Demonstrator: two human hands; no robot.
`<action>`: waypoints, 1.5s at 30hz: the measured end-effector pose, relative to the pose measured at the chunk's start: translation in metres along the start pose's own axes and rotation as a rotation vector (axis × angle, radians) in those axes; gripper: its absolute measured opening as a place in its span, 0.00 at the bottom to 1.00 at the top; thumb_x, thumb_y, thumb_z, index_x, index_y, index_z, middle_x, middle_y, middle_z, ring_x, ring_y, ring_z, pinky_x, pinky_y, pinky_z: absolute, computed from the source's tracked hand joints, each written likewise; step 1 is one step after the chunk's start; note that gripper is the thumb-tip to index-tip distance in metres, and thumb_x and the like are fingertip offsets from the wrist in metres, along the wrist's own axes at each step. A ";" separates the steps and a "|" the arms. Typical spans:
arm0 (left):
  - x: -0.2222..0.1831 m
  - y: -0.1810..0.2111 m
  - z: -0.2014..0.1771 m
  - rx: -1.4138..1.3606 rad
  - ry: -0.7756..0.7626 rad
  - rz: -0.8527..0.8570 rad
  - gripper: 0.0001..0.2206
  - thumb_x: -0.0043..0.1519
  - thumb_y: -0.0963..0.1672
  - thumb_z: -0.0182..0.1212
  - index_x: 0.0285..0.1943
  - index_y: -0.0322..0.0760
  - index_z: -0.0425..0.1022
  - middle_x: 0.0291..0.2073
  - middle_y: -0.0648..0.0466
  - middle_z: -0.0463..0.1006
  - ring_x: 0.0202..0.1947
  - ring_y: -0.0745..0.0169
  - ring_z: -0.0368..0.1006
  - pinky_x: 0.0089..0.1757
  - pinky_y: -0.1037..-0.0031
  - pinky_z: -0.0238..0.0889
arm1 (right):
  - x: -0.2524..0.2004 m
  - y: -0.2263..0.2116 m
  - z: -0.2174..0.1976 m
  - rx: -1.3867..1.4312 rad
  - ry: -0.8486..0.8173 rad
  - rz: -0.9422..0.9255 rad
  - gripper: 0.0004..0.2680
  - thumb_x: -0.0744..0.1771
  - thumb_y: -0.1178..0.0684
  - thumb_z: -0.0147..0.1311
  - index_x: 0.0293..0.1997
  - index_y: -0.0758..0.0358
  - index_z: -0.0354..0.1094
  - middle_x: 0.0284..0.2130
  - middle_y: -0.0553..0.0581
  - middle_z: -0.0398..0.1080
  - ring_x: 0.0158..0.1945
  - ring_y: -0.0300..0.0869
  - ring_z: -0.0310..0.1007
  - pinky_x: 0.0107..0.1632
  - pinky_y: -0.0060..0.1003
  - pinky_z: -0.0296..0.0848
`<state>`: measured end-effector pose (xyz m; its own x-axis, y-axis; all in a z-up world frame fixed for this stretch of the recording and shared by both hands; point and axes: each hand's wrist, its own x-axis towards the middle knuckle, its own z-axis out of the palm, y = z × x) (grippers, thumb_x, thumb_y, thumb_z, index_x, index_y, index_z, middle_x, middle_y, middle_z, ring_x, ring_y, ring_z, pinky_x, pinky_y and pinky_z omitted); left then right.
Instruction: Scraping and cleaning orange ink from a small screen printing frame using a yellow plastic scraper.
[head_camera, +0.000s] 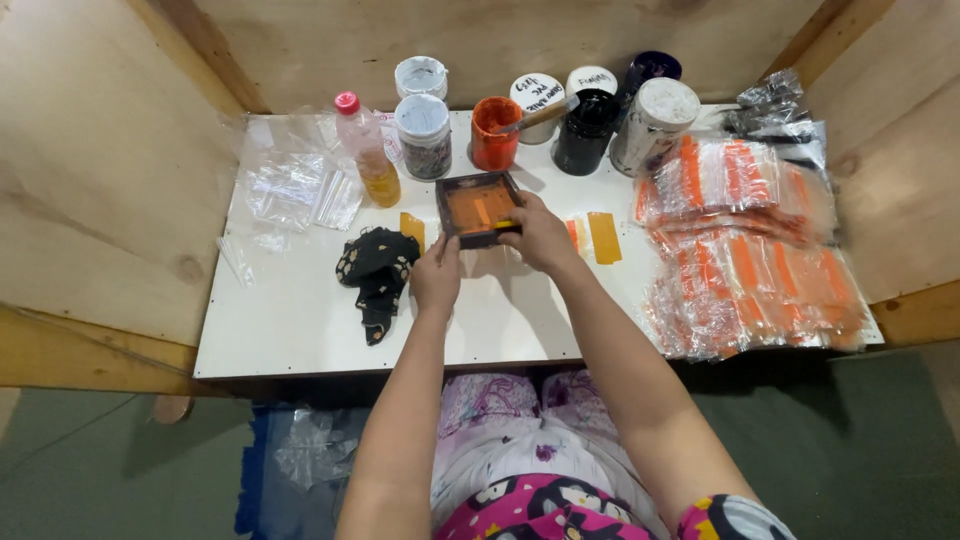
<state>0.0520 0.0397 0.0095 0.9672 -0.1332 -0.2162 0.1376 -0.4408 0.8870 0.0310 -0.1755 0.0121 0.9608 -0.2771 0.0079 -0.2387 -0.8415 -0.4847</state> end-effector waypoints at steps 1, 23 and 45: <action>0.002 0.002 0.000 -0.002 0.002 0.000 0.27 0.67 0.60 0.50 0.70 0.51 0.71 0.63 0.55 0.74 0.71 0.61 0.60 0.67 0.63 0.44 | -0.001 -0.004 -0.007 -0.002 0.000 -0.002 0.15 0.61 0.40 0.68 0.51 0.39 0.75 0.69 0.48 0.57 0.64 0.51 0.69 0.62 0.48 0.70; -0.011 -0.101 0.025 0.469 0.348 0.345 0.14 0.65 0.53 0.57 0.50 0.48 0.83 0.42 0.55 0.85 0.59 0.60 0.75 0.64 0.52 0.51 | -0.102 -0.013 0.095 0.043 0.516 -0.238 0.12 0.62 0.52 0.68 0.48 0.54 0.77 0.65 0.62 0.63 0.63 0.54 0.67 0.62 0.45 0.68; -0.009 -0.112 0.036 0.498 0.557 0.474 0.08 0.57 0.49 0.62 0.37 0.48 0.85 0.33 0.57 0.86 0.51 0.58 0.80 0.56 0.51 0.61 | -0.107 -0.006 0.101 0.014 0.613 -0.274 0.10 0.61 0.49 0.67 0.44 0.51 0.78 0.62 0.59 0.67 0.61 0.50 0.71 0.60 0.42 0.70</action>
<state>0.0204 0.0586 -0.1027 0.8801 -0.0055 0.4748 -0.2876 -0.8019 0.5238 -0.0559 -0.0936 -0.0743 0.7314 -0.2715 0.6256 0.0077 -0.9140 -0.4056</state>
